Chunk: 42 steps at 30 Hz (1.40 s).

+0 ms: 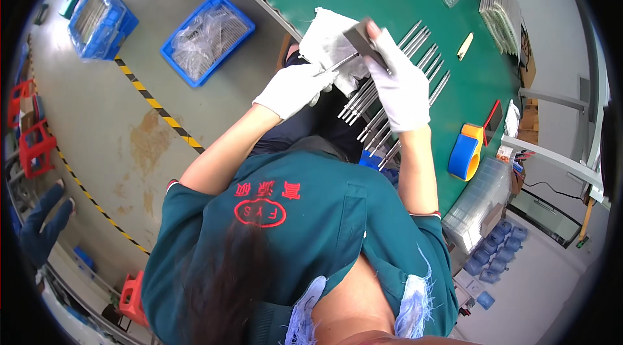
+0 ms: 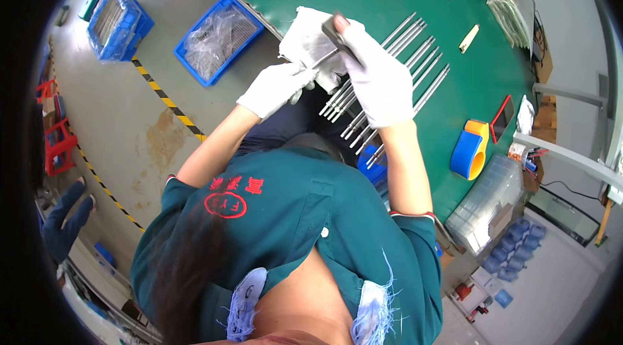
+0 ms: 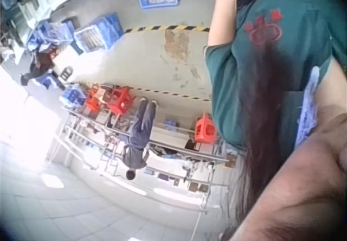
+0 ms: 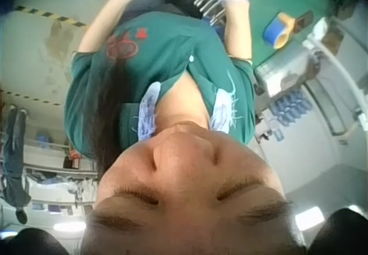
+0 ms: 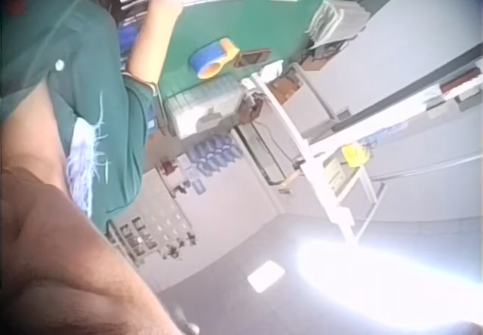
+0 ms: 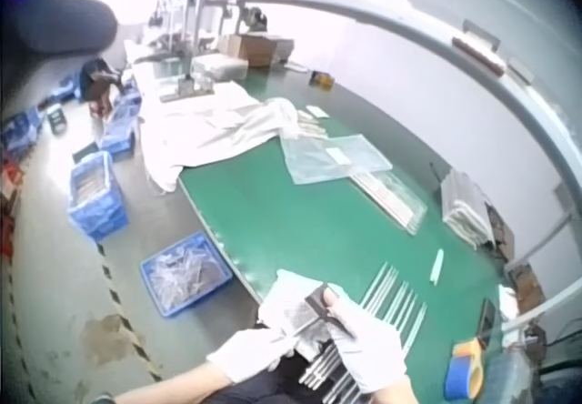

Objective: Cleaning, inspecting, and packaging metal rods at a workbench.

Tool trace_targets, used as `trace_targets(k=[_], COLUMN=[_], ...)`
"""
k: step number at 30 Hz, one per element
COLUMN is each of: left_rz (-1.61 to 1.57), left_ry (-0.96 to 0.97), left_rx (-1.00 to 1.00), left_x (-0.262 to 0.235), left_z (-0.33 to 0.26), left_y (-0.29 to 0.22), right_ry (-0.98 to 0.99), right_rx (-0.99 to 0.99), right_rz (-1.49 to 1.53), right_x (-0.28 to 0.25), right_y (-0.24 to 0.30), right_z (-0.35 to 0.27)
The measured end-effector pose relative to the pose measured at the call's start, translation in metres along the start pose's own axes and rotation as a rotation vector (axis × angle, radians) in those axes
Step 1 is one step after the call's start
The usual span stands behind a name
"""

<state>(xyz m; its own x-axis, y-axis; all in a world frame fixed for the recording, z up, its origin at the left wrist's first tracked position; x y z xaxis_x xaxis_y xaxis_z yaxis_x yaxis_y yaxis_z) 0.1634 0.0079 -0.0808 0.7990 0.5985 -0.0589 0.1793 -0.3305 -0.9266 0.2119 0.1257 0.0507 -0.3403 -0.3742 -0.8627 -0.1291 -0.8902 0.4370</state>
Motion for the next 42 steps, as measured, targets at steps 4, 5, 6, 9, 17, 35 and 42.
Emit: trace_targets(k=[4,5,6,9,17,35,42], left_rz=[-0.268,-0.295,-0.322,-0.194,-0.480,-0.503,-0.594], left_ry=[0.037,0.049,0.060,0.011,0.205,0.230,0.274], left_rx=[-0.067,-0.084,-0.102,-0.021,-0.259,-0.281,-0.328], left_x=[0.005,0.007,0.008,0.005,0.008,0.012,0.017], left_z=[0.001,0.001,0.001,0.001,-0.003,-0.003,-0.003], left_y=[0.008,0.010,0.012,0.004,0.009,0.011,0.014], right_ry=[0.070,0.044,0.017,0.014,-0.065,-0.114,-0.123], right_rx=[0.054,0.028,0.001,0.035,0.231,-0.142,-0.065], right_rz=[0.001,-0.001,-0.002,-0.013,0.087,-0.043,0.057], right_x=[-0.005,-0.005,-0.004,0.003,-0.030,-0.011,-0.003], right_y=[-0.019,-0.014,-0.007,-0.010,-0.043,-0.014,-0.027], right_z=[-0.019,-0.014,-0.007,0.000,-0.045,-0.018,-0.011])
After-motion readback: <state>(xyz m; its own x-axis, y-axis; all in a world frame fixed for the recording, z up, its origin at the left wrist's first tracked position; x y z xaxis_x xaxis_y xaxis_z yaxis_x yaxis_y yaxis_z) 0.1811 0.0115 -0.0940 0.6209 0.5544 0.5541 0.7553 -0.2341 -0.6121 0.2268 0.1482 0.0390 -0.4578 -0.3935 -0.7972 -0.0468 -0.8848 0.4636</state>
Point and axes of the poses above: each hand's wrist, its own z-axis towards the middle knuckle, its own x-axis out of the palm, y = z × x, the point moved 8 cm from there along z, towards the middle knuckle, and after that the axes turned 3 degrees about -z, right-handed, at the moved point
